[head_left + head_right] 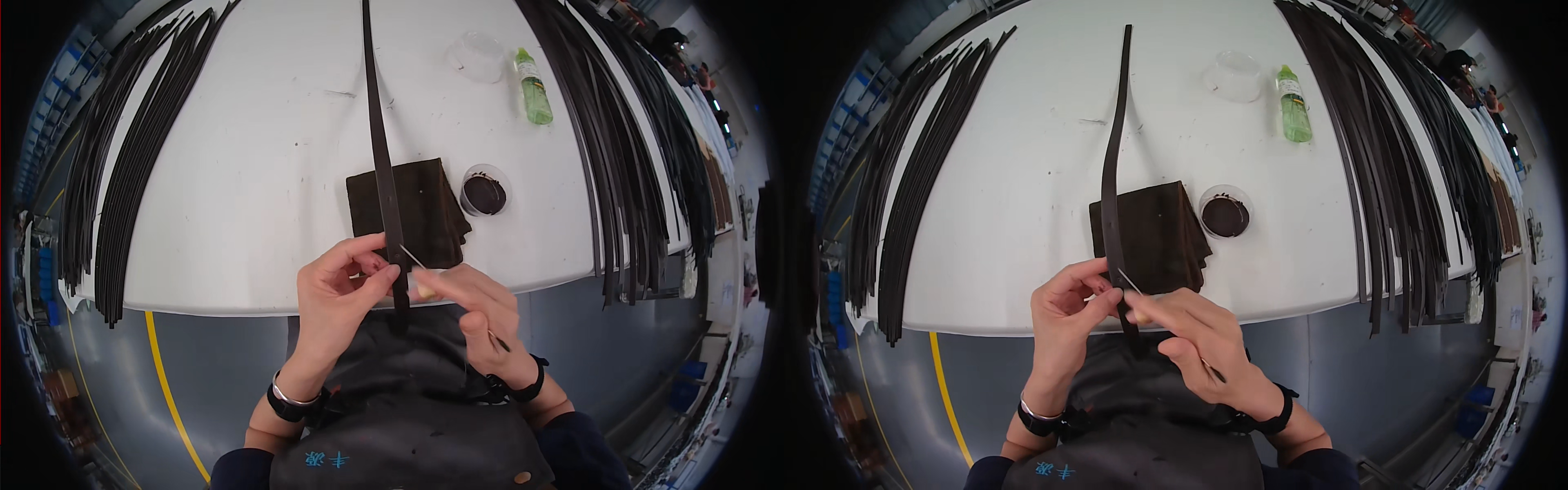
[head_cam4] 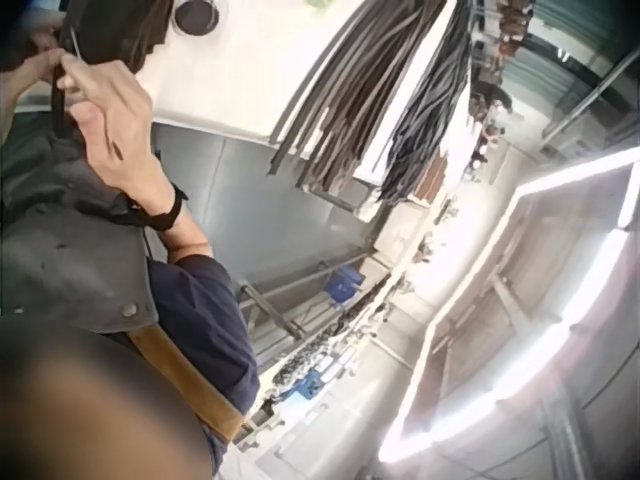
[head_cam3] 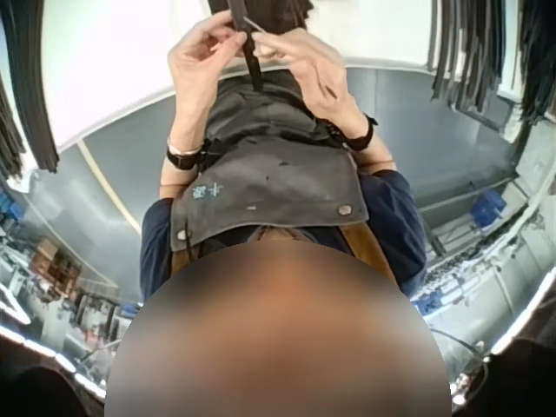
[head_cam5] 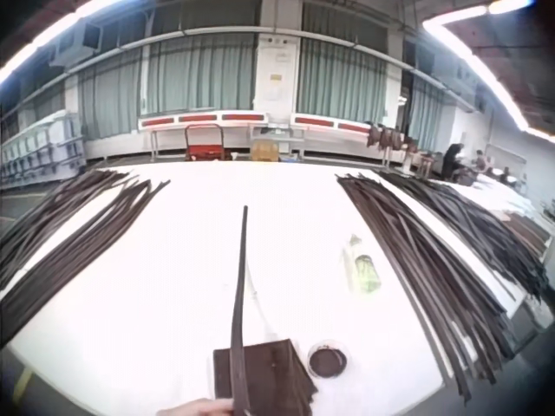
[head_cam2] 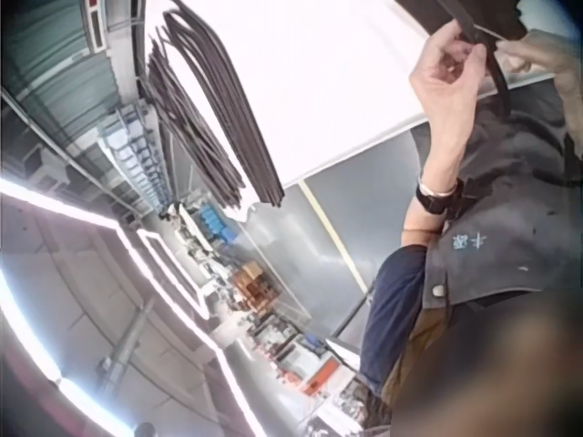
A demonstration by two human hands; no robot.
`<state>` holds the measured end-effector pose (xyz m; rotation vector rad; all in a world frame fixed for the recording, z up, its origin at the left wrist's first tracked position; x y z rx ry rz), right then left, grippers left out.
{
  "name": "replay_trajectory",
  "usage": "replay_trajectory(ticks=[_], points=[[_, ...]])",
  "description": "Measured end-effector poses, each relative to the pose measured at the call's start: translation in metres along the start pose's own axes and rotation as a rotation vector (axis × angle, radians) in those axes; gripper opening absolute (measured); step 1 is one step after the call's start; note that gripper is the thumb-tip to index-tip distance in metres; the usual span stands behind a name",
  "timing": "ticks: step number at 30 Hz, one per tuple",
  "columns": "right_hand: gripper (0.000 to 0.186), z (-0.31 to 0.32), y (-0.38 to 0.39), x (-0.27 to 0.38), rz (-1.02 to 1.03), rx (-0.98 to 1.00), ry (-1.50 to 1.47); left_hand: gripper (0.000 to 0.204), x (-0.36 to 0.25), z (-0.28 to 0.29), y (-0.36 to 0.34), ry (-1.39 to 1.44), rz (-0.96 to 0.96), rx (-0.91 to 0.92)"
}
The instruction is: Applying dark edge paint to the side of a leather strap using a small applicator tool.
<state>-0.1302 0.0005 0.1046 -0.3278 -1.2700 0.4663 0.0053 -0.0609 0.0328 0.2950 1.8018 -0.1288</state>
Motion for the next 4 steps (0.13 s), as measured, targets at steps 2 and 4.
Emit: replay_trajectory(ticks=[2, 4], points=[[0.033, 0.001, 0.007, -0.006, 0.016, 0.048, -0.001, 0.034, -0.002, 0.001, -0.001, -0.006, -0.040, -0.012], [0.035, 0.002, 0.011, -0.017, -0.078, 0.023, -0.004, 0.035, -0.004, 0.001, -0.001, -0.036, -0.069, -0.012]])
Point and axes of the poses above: each hand's wrist, its own y-axis away from the middle knuckle, its own z-axis out of the back of the hand, x = y × z, the point moved 10 cm from there along -y, towards the middle knuckle, and after that the axes turned 1 degree about -z, right-handed, at the moved point
